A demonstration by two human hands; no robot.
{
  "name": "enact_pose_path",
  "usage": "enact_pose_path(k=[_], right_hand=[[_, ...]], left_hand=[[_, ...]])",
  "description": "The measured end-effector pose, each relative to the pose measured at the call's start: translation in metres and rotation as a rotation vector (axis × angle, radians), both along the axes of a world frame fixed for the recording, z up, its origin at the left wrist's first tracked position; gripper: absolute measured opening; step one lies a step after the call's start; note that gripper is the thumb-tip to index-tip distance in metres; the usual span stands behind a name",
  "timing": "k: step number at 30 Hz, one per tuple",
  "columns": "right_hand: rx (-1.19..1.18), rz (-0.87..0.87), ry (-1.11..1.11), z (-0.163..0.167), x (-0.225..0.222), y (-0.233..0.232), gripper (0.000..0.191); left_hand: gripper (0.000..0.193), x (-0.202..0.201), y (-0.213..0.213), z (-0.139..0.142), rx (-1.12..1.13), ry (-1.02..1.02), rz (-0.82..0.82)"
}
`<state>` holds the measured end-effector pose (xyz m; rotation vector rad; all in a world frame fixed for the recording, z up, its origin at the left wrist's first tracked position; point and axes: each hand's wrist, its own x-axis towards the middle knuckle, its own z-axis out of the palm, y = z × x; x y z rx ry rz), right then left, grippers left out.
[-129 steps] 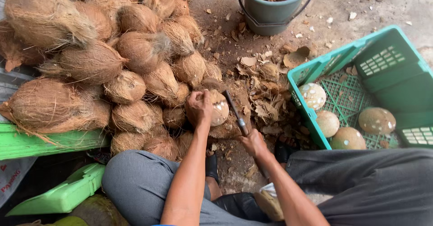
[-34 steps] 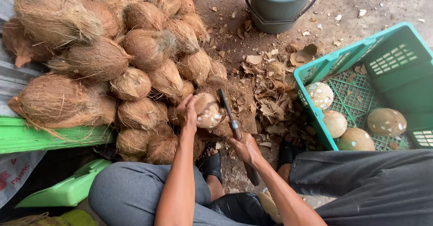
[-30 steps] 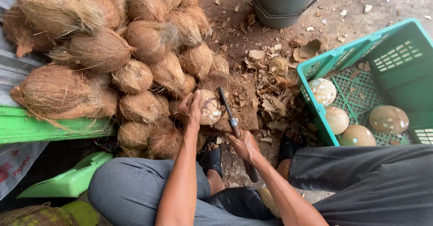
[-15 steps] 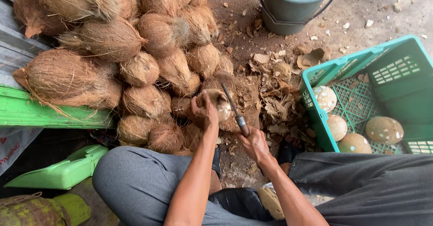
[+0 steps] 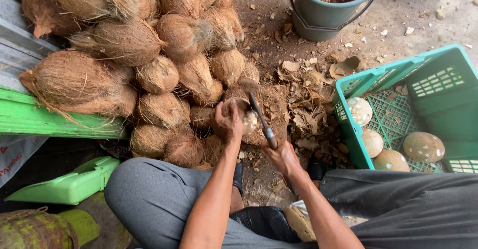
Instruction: The person sits on the ground and uses a machete to chop and trim the husk off coconuts, rotating each coconut to cut around it. Trimmed coconuts are placed into a green plastic crate, and one coconut is set on a blue scoop beside a dehusking machine.
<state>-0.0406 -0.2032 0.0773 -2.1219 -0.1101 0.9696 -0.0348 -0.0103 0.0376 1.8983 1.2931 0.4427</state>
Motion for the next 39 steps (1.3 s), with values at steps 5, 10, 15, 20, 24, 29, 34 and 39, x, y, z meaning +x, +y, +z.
enact_pose_path(k=[5,10,15,20,24,29,34,39], right_hand=[[0.173,-0.080,-0.164,0.011,-0.006,-0.003,0.029],[0.232,-0.154,-0.198,-0.007,-0.007,0.000,0.033],[0.001,-0.135,-0.002,-0.005,0.014,0.000,0.043],[0.188,-0.169,-0.310,0.004,0.000,0.000,0.047],[0.229,-0.280,0.085,-0.001,-0.003,0.002,0.029],[0.089,-0.189,-0.006,-0.005,-0.003,-0.005,0.017],[0.421,-0.220,-0.436,-0.017,-0.007,0.004,0.023],[-0.035,-0.050,-0.045,-0.017,-0.004,0.003,0.036]], left_hand=[[0.069,-0.004,-0.011,-0.017,-0.019,0.032,-0.018],[0.075,-0.001,-0.012,-0.025,0.021,-0.027,-0.049],[0.071,0.013,0.006,-0.018,-0.075,-0.311,-0.004],[0.067,-0.003,-0.006,-0.007,-0.143,0.027,0.040],[0.066,-0.003,-0.010,-0.006,-0.038,0.048,0.055],[0.065,-0.001,-0.011,-0.005,-0.040,-0.199,0.055],[0.063,0.001,-0.015,0.011,-0.025,-0.024,0.076],[0.065,-0.004,-0.017,0.024,-0.158,0.044,0.047]])
